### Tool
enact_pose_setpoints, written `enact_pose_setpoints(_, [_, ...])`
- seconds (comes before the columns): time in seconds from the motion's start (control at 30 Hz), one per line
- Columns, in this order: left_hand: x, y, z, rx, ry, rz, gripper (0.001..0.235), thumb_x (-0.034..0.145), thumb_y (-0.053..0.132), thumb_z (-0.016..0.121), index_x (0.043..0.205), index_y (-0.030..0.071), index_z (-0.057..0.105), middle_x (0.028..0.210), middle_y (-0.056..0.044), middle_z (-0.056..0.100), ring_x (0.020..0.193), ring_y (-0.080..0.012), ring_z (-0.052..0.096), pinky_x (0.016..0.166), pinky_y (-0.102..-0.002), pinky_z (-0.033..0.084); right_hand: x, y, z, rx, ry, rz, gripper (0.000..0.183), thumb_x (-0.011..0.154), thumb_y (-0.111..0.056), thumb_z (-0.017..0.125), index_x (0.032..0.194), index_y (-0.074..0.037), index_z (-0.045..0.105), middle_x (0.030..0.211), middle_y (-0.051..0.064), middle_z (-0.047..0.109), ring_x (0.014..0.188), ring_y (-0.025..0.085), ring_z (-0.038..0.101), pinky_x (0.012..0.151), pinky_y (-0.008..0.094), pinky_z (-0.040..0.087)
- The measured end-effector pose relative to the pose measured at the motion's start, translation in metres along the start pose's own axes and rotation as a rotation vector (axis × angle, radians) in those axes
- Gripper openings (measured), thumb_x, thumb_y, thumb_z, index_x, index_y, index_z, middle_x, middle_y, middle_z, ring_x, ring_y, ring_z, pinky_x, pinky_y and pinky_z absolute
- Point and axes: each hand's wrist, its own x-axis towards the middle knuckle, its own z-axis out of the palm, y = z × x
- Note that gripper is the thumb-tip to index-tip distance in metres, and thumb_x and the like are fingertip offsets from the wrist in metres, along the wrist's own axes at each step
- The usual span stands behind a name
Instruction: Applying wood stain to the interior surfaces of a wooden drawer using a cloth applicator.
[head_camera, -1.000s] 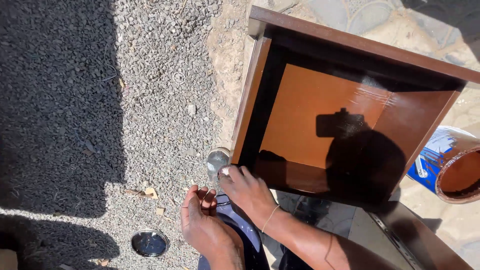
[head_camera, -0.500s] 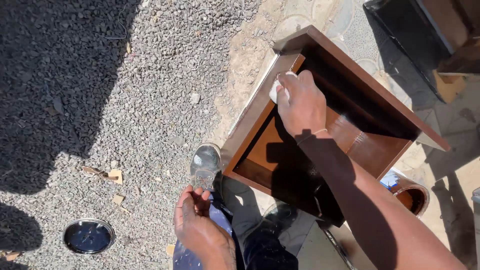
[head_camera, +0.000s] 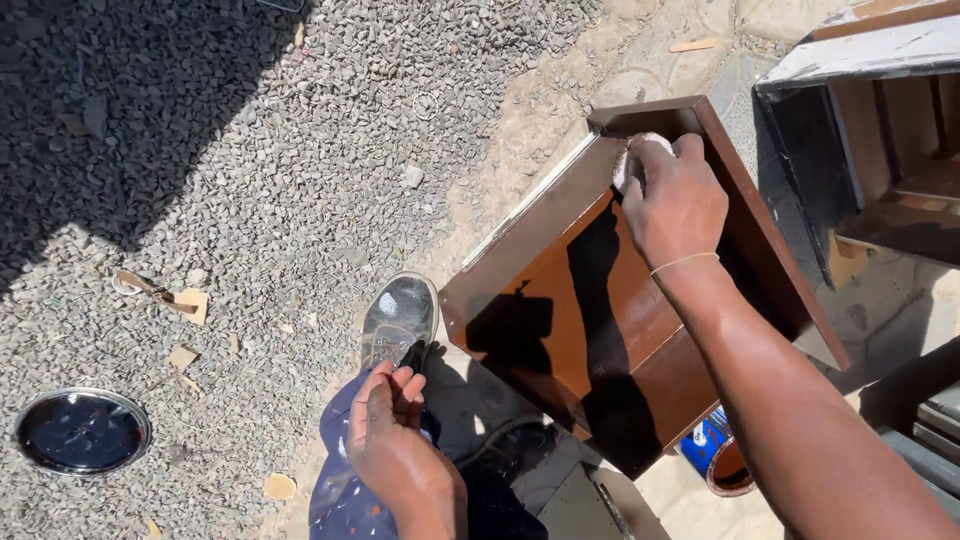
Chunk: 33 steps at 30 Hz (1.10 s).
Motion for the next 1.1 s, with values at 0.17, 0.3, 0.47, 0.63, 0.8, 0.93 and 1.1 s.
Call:
enact_pose_setpoints(0.17, [-0.001, -0.004, 0.000, -0.051, -0.002, 0.009, 0.027, 0.102, 0.012, 0.057, 0.118, -0.002, 0.073, 0.092, -0.017, 0.075, 0.082, -0.0208, 0.072, 0.074, -0.025, 0.050, 0.012, -0.045, -0.019, 0.041, -0.421, 0.169, 0.029, 0.083, -0.030, 0.056, 0.062, -0.011, 0.057, 0.067, 0.015, 0.061, 0.068, 0.041, 0.057, 0.056, 0.050, 0.039])
enact_pose_setpoints(0.3, [-0.004, 0.012, 0.003, -0.082, 0.042, -0.001, 0.026, 0.101, 0.012, 0.055, 0.115, -0.002, 0.072, 0.093, -0.016, 0.074, 0.082, -0.0209, 0.071, 0.077, -0.025, 0.053, 0.026, -0.092, -0.036, -0.119, -0.591, -0.054, 0.018, 0.082, -0.022, 0.053, 0.081, -0.015, 0.069, 0.080, 0.012, 0.068, 0.076, 0.038, 0.065, 0.061, 0.047, 0.049])
enact_pose_setpoints(0.47, [0.005, 0.012, -0.006, -0.177, 0.070, -0.001, 0.027, 0.100, 0.012, 0.059, 0.116, -0.005, 0.072, 0.086, -0.017, 0.072, 0.074, -0.0193, 0.069, 0.073, -0.024, 0.051, 0.094, -0.066, -0.014, -0.573, -0.681, -0.051, 0.028, 0.093, -0.026, 0.059, 0.105, -0.009, 0.077, 0.098, 0.014, 0.079, 0.088, 0.035, 0.075, 0.069, 0.043, 0.059])
enact_pose_setpoints(0.63, [0.001, 0.025, -0.004, -0.186, 0.103, -0.028, 0.025, 0.100, 0.012, 0.056, 0.115, -0.002, 0.072, 0.091, -0.015, 0.074, 0.078, -0.0197, 0.070, 0.073, -0.023, 0.051, 0.073, -0.110, 0.011, -0.436, -0.947, -0.047, 0.026, 0.081, -0.018, 0.053, 0.090, -0.004, 0.073, 0.095, 0.016, 0.077, 0.087, 0.036, 0.073, 0.072, 0.043, 0.057])
enact_pose_setpoints(0.8, [0.000, 0.039, -0.004, -0.202, 0.110, -0.018, 0.026, 0.100, 0.016, 0.059, 0.114, 0.000, 0.072, 0.088, -0.014, 0.073, 0.077, -0.0188, 0.070, 0.078, -0.025, 0.052, -0.042, -0.190, 0.032, -0.254, -1.162, -0.165, 0.021, 0.090, -0.018, 0.057, 0.076, -0.007, 0.067, 0.069, 0.003, 0.061, 0.067, 0.020, 0.063, 0.060, 0.033, 0.056])
enact_pose_setpoints(0.93, [0.001, 0.041, -0.006, -0.199, 0.121, -0.040, 0.024, 0.100, 0.014, 0.058, 0.114, 0.000, 0.073, 0.088, -0.013, 0.073, 0.077, -0.0188, 0.071, 0.077, -0.024, 0.052, -0.080, -0.151, 0.075, -0.377, -0.605, -0.509, 0.013, 0.087, -0.011, 0.066, 0.083, -0.006, 0.077, 0.086, 0.010, 0.061, 0.074, 0.033, 0.063, 0.051, 0.040, 0.052])
enact_pose_setpoints(1.1, [0.009, 0.029, -0.004, -0.268, 0.111, -0.026, 0.022, 0.101, 0.011, 0.059, 0.113, -0.002, 0.073, 0.084, -0.012, 0.073, 0.071, -0.0165, 0.069, 0.070, -0.021, 0.052, 0.068, -0.041, 0.041, -0.789, -0.574, -0.182, 0.031, 0.098, -0.020, 0.051, 0.112, -0.019, 0.079, 0.114, 0.008, 0.066, 0.091, 0.027, 0.071, 0.056, 0.031, 0.052])
